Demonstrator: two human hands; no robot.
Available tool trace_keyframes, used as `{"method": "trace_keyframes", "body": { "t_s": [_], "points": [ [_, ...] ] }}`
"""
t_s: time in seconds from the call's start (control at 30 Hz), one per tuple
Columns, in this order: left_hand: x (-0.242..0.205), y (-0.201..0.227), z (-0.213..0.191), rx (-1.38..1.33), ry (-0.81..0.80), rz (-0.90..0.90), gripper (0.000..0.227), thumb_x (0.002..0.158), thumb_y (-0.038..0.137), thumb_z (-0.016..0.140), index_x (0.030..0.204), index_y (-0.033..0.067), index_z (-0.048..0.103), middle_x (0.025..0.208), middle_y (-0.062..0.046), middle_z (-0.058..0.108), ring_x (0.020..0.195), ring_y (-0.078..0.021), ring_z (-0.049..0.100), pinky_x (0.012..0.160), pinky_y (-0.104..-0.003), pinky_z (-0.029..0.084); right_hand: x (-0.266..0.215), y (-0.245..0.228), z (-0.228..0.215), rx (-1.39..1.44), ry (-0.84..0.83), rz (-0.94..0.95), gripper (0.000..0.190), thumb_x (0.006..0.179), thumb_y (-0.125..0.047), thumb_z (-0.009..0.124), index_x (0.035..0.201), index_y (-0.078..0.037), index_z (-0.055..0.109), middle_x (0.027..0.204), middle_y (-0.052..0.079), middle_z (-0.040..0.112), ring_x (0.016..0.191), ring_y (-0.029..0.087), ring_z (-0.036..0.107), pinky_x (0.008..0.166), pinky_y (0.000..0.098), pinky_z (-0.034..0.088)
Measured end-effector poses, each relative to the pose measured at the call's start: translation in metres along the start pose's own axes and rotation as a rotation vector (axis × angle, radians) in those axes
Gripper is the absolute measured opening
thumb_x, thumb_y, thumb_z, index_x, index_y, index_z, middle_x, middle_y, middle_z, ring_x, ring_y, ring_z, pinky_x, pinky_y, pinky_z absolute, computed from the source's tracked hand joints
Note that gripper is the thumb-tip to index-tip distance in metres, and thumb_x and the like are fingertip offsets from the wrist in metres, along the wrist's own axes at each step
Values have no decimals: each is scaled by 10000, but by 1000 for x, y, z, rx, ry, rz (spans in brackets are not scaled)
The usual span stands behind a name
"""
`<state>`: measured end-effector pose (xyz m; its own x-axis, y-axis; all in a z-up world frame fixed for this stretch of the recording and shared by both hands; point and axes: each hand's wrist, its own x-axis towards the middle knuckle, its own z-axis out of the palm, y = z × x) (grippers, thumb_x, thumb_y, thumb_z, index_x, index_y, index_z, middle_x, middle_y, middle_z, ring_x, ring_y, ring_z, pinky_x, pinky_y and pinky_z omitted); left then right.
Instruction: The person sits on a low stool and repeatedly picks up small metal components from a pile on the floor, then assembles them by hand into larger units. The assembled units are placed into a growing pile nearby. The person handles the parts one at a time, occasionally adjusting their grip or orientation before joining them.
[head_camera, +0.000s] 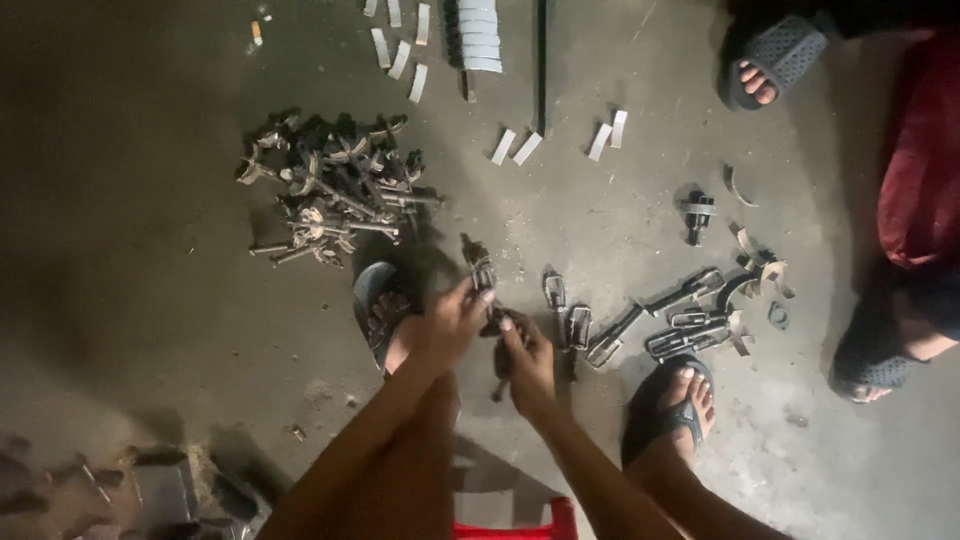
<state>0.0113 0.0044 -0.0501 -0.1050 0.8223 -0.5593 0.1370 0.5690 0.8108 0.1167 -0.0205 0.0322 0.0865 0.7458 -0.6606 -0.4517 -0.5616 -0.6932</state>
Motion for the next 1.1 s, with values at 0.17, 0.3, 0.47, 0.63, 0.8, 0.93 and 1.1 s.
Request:
{"method": "trace_keyframes", "body": {
  "t_s": [0.17,0.3,0.47,0.63,0.8,0.93,1.1],
  "points": [
    [60,-118,3,937,241,763,303,827,338,553,1031,125,624,922,-58,648,760,-206,635,615,-321,490,64,107,-111,-290,226,19,124,748,-163,650,692,-68,593,469,50,495,335,123,420,305,286,305],
    [78,-155,3,1010,-34,665,372,844,390,511,1160,194,535,1037,-3,611,849,-166,635,651,-289,515,79,62,-121,-754,436,204,731,839,-616,394,1317,-65,350,1305,195,422,1183,361,423,978,507,313],
    [72,-140,-2,1059,-235,308,373,861,471,440,1132,226,512,981,-11,634,890,-172,631,750,-336,482,98,-17,-72,-1134,103,-227,432,921,-384,384,1207,-72,474,1035,179,536,878,316,580,742,422,469],
    [67,-150,2,1323,-166,456,353,880,392,447,1107,136,536,986,-53,624,916,-173,614,783,-283,465,89,-65,-6,-1184,27,-247,369,886,-300,533,1107,-5,543,906,176,640,865,335,620,723,433,484],
    [68,-164,5,2108,109,843,356,858,232,515,1143,18,513,1108,-123,569,1059,-242,546,907,-335,412,111,-48,-7,-966,-221,-665,205,801,-233,670,908,-87,575,728,90,653,664,258,661,595,353,533],
    [60,-102,-13,1270,-130,761,266,838,342,539,941,99,568,747,-10,614,661,-134,633,574,-230,509,123,-13,-11,-883,-265,-986,135,859,-131,590,925,-18,558,759,161,630,634,294,649,577,394,555],
    [67,-127,-4,1229,-124,748,246,815,344,554,834,99,560,652,-16,600,585,-151,629,484,-253,481,129,-8,-5,-1036,-427,-963,159,786,-66,639,830,58,548,693,220,601,616,380,622,511,444,506]
  ]
}}
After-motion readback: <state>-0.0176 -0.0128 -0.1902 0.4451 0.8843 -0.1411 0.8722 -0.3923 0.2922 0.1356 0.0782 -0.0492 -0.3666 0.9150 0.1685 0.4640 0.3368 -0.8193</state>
